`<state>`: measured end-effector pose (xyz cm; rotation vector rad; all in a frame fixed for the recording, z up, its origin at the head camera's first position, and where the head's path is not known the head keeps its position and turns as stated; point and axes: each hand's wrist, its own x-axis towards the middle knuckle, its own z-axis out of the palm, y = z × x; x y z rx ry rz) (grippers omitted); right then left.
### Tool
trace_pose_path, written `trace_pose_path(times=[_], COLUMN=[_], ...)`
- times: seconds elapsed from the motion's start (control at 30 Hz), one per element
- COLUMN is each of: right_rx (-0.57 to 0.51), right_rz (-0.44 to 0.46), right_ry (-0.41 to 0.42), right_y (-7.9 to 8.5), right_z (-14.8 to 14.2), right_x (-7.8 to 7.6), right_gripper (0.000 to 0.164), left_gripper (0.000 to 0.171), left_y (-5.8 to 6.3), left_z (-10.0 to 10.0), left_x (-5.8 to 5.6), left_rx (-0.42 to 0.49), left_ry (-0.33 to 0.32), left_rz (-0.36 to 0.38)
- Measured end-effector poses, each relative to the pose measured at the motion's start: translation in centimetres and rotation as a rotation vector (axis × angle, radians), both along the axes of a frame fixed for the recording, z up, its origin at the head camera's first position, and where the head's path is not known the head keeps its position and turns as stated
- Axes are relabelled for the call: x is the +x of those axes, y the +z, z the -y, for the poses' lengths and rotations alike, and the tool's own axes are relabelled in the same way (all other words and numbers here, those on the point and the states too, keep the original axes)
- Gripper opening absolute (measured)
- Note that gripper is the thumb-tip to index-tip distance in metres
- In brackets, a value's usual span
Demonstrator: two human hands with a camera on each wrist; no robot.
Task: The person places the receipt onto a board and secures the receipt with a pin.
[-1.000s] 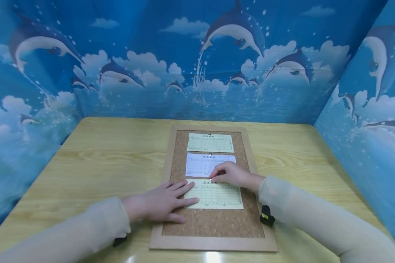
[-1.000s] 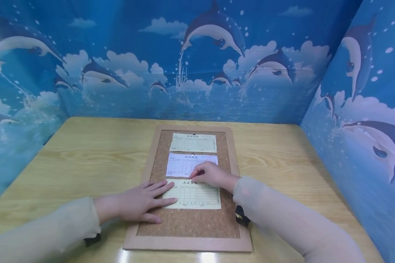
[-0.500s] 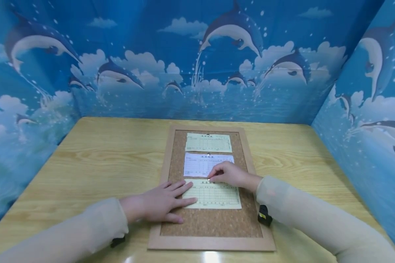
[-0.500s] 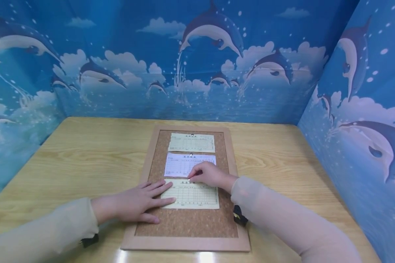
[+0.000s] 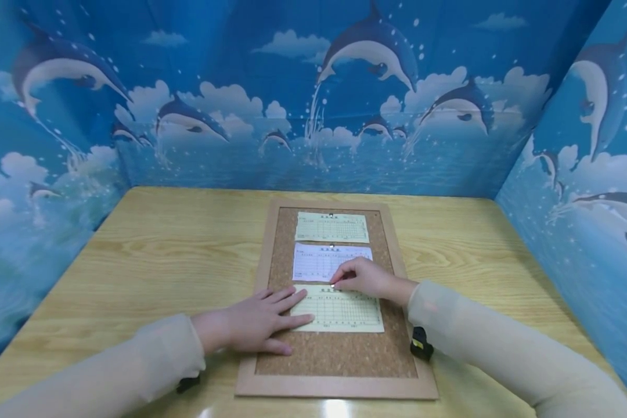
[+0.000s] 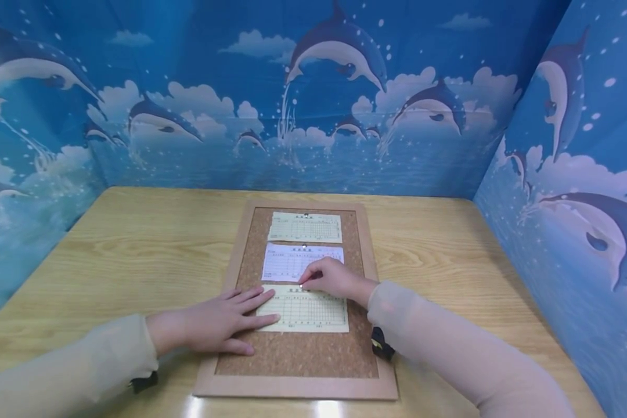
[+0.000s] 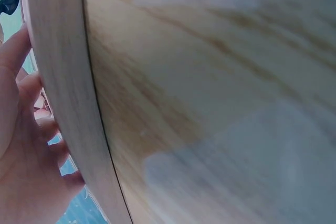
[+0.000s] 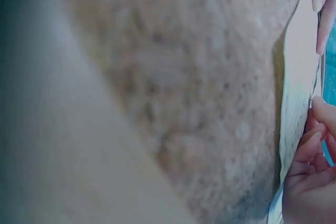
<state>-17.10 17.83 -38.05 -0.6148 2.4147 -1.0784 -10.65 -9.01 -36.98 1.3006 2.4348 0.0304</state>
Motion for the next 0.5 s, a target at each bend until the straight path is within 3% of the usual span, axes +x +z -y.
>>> trace_pose_path(times=[0.5], right_rx=[-0.004], right_rz=[0.036], right_ry=[-0.023], right_y=[-0.33], right_z=[-0.28], right_x=[-0.46], right_gripper=[0.007], left_gripper=[0.065], left_y=[-0.28], left_z=[0.07], left_x=[-0.22], left_rx=[0.024], left_ry=[-0.022], left_rz=[-0.018])
